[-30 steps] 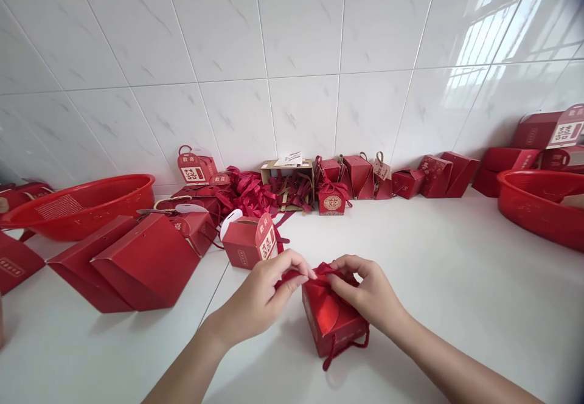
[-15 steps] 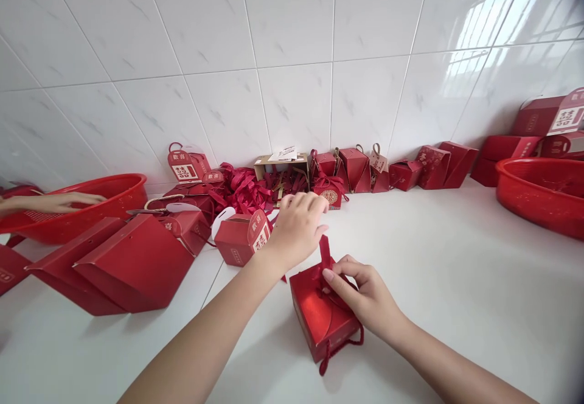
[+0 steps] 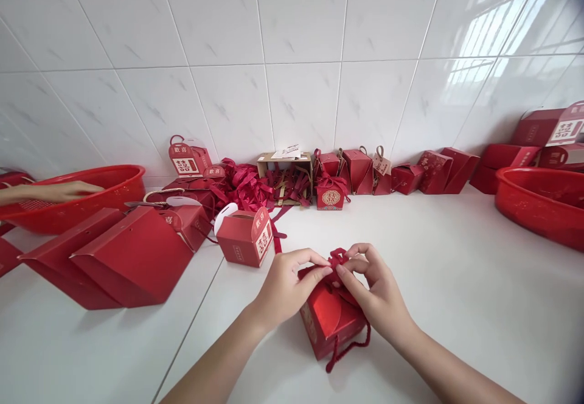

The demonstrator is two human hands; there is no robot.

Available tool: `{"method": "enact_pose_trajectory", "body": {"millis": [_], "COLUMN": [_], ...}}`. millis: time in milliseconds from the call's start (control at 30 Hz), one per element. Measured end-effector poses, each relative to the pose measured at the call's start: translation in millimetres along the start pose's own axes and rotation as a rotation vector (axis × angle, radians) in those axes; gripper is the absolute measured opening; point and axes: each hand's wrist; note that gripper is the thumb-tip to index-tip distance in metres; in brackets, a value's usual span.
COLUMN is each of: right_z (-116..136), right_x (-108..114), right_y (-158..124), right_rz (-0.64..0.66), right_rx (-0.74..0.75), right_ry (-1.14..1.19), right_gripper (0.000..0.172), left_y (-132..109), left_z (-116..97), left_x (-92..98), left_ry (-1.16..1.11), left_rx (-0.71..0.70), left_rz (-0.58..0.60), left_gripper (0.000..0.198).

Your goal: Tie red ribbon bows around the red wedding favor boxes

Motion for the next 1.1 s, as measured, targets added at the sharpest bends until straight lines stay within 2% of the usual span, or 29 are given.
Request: {"method": "enact_pose_trajectory", "body": {"millis": [100, 233, 400, 533, 667, 800, 933, 1100], "right_z": [-0.8, -1.5, -5.9, -5.7, -4.2, -6.5, -4.6, -0.4], "right_x": [-1.4, -3.2, -1.4, 3.8, 6.5, 6.7, 7.5, 5.9], "right_y": [-0.9, -1.7, -2.5, -4.8, -8.4, -10.9, -10.3, -3.1], "right_rz": [-0.019, -0.033, -0.063, -0.029, 0.064, 0.035, 0.058, 0.193], "right_rx": [0.039, 0.073, 0.111, 0.131, 0.127, 0.145, 0.012, -0.204], "right_ry": [-0.019, -0.130, -0.259, -0.390, -0.433, -0.444, -0.346, -0.119], "right_gripper": [0.023, 0.018, 0.014, 0.016, 0.017, 0.015, 0.026, 0.032], "left_y": [-5.4, -10.7, -13.1, -15.1, -17.5, -20.0, -18.1, -2.9], "left_z": [3.7, 6.4, 14.1, 16.1, 15.3, 14.0, 12.1, 17.3], "left_x": [-5.9, -8.5, -11.2, -13.6, -13.7, -15.7, -18.1, -16.3], "left_ry": [-0.033, -0.022, 0.094, 0.153, 0.157, 0.187, 0.168, 0.060], "left_rx": [0.021, 0.007, -0.145, -0.222, -0.216, -0.188, -0.125, -0.064], "left_rz": [0.019, 0.016, -0.054, -0.099, -0.096, -0.105, -0.115, -0.064], "left_gripper": [0.012, 0.005, 0.019, 0.021, 0.024, 0.020, 0.021, 0.017]}}
Point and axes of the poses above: each hand's wrist, its own y-axis towards the middle knuckle, its own x-axis out of the back of the hand, z = x × y, and after that the axes turned 14 degrees about z, right-handed
